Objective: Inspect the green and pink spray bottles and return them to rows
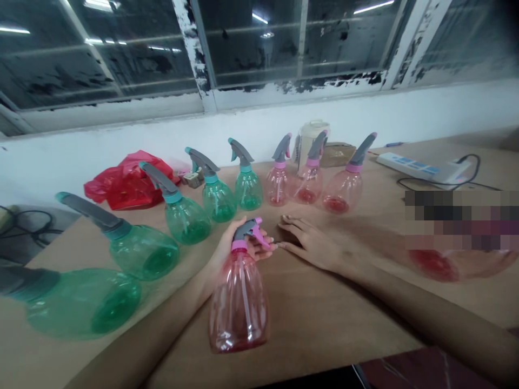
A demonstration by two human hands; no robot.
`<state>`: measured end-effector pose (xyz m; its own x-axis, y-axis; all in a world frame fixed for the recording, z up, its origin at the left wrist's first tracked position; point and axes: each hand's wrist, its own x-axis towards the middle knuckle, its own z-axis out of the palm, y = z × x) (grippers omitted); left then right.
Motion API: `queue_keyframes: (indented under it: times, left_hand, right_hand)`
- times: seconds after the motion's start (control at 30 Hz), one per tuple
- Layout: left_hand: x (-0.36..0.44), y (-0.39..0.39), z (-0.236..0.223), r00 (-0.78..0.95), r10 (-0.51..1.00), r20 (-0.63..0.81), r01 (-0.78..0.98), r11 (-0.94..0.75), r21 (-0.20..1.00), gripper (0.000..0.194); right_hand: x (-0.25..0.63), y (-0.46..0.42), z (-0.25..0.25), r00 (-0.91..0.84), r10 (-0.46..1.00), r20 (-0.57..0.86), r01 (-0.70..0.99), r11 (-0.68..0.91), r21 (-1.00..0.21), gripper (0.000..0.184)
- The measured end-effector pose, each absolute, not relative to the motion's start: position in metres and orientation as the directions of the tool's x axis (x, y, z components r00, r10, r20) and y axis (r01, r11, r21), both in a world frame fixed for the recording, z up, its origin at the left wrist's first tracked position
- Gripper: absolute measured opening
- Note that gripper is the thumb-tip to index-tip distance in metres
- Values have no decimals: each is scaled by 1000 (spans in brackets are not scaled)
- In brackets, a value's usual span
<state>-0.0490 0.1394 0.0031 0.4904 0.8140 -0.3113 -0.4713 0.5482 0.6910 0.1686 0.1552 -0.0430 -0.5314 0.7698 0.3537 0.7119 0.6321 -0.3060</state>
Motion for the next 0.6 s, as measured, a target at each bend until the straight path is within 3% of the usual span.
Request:
queue_keyframes:
  times: [0.17, 0.33, 0.6]
  left_hand:
    - [-46, 135, 1, 511, 827, -232, -455, 490, 743, 36]
    - [-45, 136, 4, 340, 885, -319, -510, 458, 728, 35]
    - [-48, 138, 5, 423, 838, -343, -490, 531, 691, 48]
  right_hand:
    - [168, 155, -40, -528, 774, 348, 714, 627, -311, 59]
    - [170, 155, -40, -545, 767, 338, 713, 636, -294, 59]
    - [170, 154, -39, -549, 761, 346, 695, 645, -316, 58]
